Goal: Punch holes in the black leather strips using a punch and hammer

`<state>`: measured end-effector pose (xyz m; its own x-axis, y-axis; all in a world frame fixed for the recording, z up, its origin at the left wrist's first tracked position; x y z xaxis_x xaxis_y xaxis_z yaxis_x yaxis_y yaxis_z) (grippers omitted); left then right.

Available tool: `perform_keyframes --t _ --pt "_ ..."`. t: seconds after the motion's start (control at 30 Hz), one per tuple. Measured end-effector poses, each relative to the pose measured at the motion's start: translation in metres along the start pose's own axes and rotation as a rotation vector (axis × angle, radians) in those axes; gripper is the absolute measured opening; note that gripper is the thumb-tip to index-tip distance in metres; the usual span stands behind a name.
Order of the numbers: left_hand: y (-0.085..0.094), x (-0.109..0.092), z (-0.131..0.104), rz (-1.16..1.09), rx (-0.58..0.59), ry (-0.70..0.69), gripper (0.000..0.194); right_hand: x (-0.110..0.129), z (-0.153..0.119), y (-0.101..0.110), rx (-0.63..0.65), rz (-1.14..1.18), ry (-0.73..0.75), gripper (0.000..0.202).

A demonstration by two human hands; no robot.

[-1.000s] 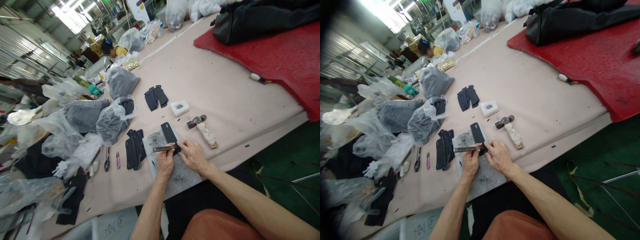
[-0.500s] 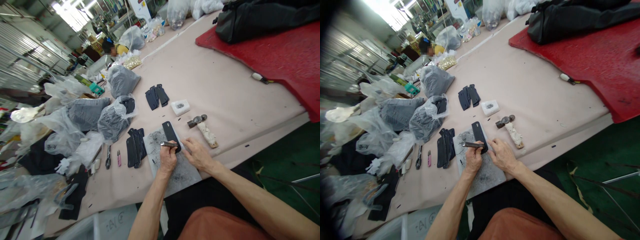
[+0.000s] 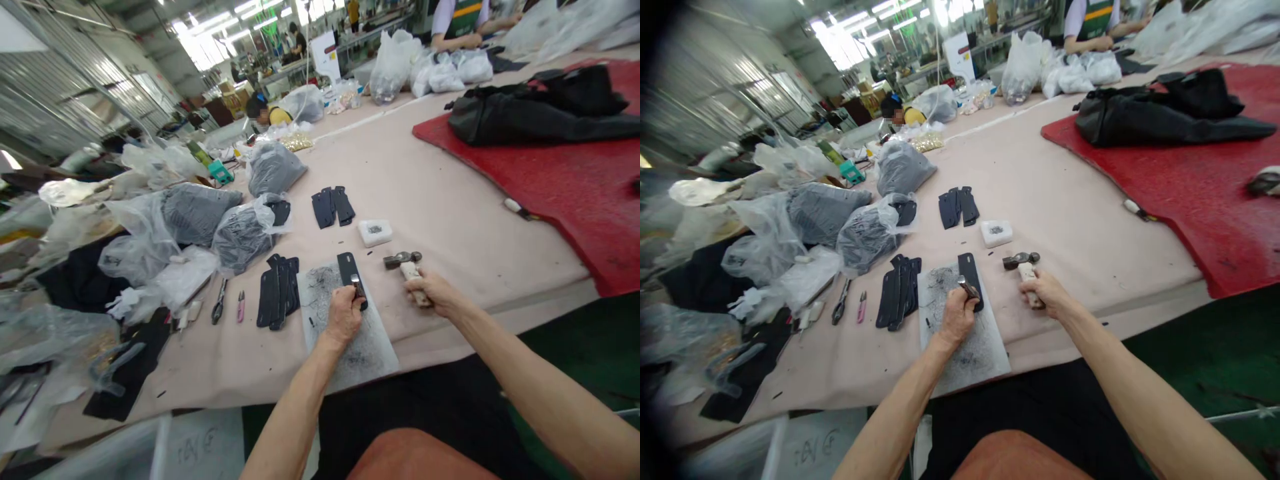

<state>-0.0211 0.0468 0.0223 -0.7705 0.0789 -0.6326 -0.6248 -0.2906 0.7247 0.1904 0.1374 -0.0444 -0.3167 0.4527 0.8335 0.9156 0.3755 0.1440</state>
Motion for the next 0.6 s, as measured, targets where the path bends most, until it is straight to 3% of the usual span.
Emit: perform_keyframes --t 0.1,0.23,0.3,0.37,0.43,0.5,0.53,0.6 --pt "0.0 -0.001 0.0 -0.007 -0.004 -0.01 0.01 -0.002 -0.011 -0.015 0.102 0.36 -0.056 0.041" --pt "0.001 -0.001 -0.002 -0.039 -0.025 -0.016 0.01 0.011 -0.03 -0.005 -0.039 0.278 -0.025 0.042" --pt "0.001 0.0 -0.002 -0.049 -0.025 -0.013 0.011 0.046 -0.049 0.002 -0.065 0.178 0.089 0.053" --pt "0.0 0.001 -0.002 -0.058 -0.019 -0.006 0.011 0.104 -0.083 0.011 -0.113 0.046 0.303 0.066" --pt "-0.001 0.002 -0.002 -0.062 -0.011 -0.004 0.011 0.173 -0.133 0.021 -0.229 -0.14 0.6 0.069" --pt "-0.003 0.002 -0.002 -0.066 -0.005 -0.008 0.01 0.227 -0.185 0.024 -0.376 -0.314 0.872 0.067" --pt "-0.003 0.003 -0.002 -0.069 -0.005 -0.009 0.01 0.243 -0.205 0.021 -0.434 -0.373 0.985 0.068" --pt "-0.004 0.004 -0.002 -0.077 -0.004 -0.005 0.01 0.252 -0.223 0.003 -0.411 -0.517 1.138 0.066"
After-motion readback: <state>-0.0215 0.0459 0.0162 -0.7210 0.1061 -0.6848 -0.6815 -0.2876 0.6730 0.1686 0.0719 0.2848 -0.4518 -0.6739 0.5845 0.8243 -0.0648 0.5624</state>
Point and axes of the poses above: each hand's wrist, its own z-axis towards the middle knuckle, its own y-axis out of the back of the hand, x = y × z, the point moved 10 cm from there along z, towards the middle knuckle, and after that the axes turned 1 degree about x, right-handed, at the moved point
